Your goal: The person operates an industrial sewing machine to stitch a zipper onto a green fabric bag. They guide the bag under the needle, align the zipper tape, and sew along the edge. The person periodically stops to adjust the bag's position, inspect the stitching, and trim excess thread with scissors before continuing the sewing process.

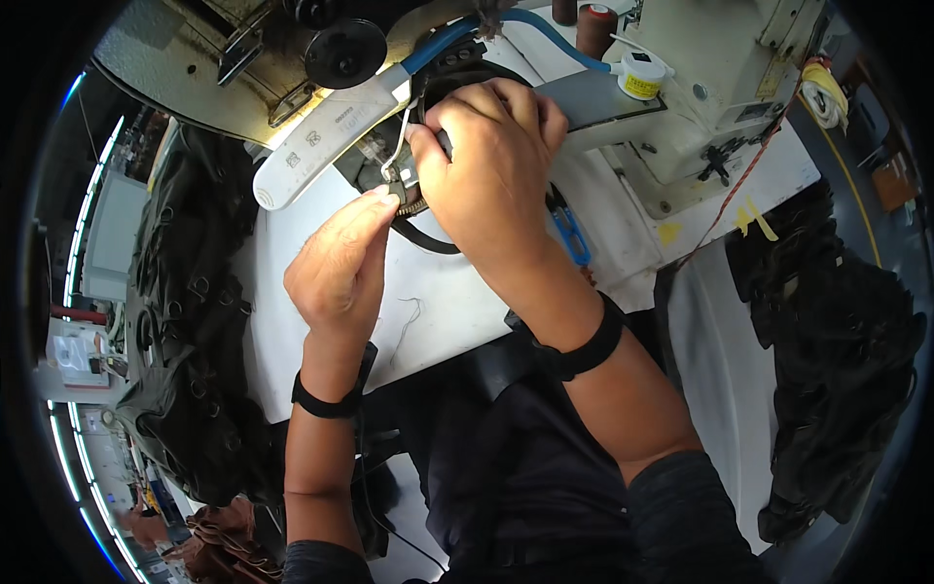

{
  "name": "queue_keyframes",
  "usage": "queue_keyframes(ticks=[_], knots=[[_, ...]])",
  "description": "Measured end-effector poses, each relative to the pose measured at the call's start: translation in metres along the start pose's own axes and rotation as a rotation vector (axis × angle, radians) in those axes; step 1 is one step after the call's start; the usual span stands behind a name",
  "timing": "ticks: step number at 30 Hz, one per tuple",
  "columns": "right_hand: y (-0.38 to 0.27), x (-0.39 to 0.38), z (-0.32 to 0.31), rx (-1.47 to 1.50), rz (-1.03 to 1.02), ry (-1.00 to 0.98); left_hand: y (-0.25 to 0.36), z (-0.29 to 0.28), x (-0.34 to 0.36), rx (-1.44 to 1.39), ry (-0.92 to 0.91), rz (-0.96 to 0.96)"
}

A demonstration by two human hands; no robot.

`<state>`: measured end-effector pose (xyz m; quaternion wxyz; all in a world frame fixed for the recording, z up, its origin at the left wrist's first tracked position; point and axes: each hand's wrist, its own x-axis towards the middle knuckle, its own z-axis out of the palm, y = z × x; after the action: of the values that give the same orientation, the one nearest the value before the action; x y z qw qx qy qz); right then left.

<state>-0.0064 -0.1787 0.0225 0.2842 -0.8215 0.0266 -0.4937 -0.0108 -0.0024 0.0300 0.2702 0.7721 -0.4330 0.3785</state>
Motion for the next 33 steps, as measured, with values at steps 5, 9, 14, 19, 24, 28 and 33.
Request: queue_keyframes(ticks=[5,9,14,19,24,28,33], knots=[[0.000,0.001,0.001,-0.002,0.003,0.015,-0.001,-0.001,0.003,-0.001,-0.011,-0.002],[-0.002,0.001,-0.001,-0.007,0.011,0.003,-0.001,0.001,0.003,-0.006,0.006,-0.012],[-0.002,0.001,0.000,-0.007,0.000,0.012,-0.001,0.002,0.004,0.010,0.018,-0.013],[-0.002,0.000,-0.001,-0.022,-0.012,-0.003,-0.002,0.004,0.003,-0.012,0.042,-0.037],[-0.003,0.001,-0.003,-0.022,-0.023,-0.017,-0.003,0.005,0.005,-0.006,0.059,-0.037],[0.009,-0.001,-0.015,0.074,-0.081,-0.004,-0.002,0.012,0.008,-0.022,0.066,-0.050],[0.030,0.024,-0.126,0.425,-0.188,-0.055,0.001,0.005,0.005,-0.006,0.013,-0.131]])
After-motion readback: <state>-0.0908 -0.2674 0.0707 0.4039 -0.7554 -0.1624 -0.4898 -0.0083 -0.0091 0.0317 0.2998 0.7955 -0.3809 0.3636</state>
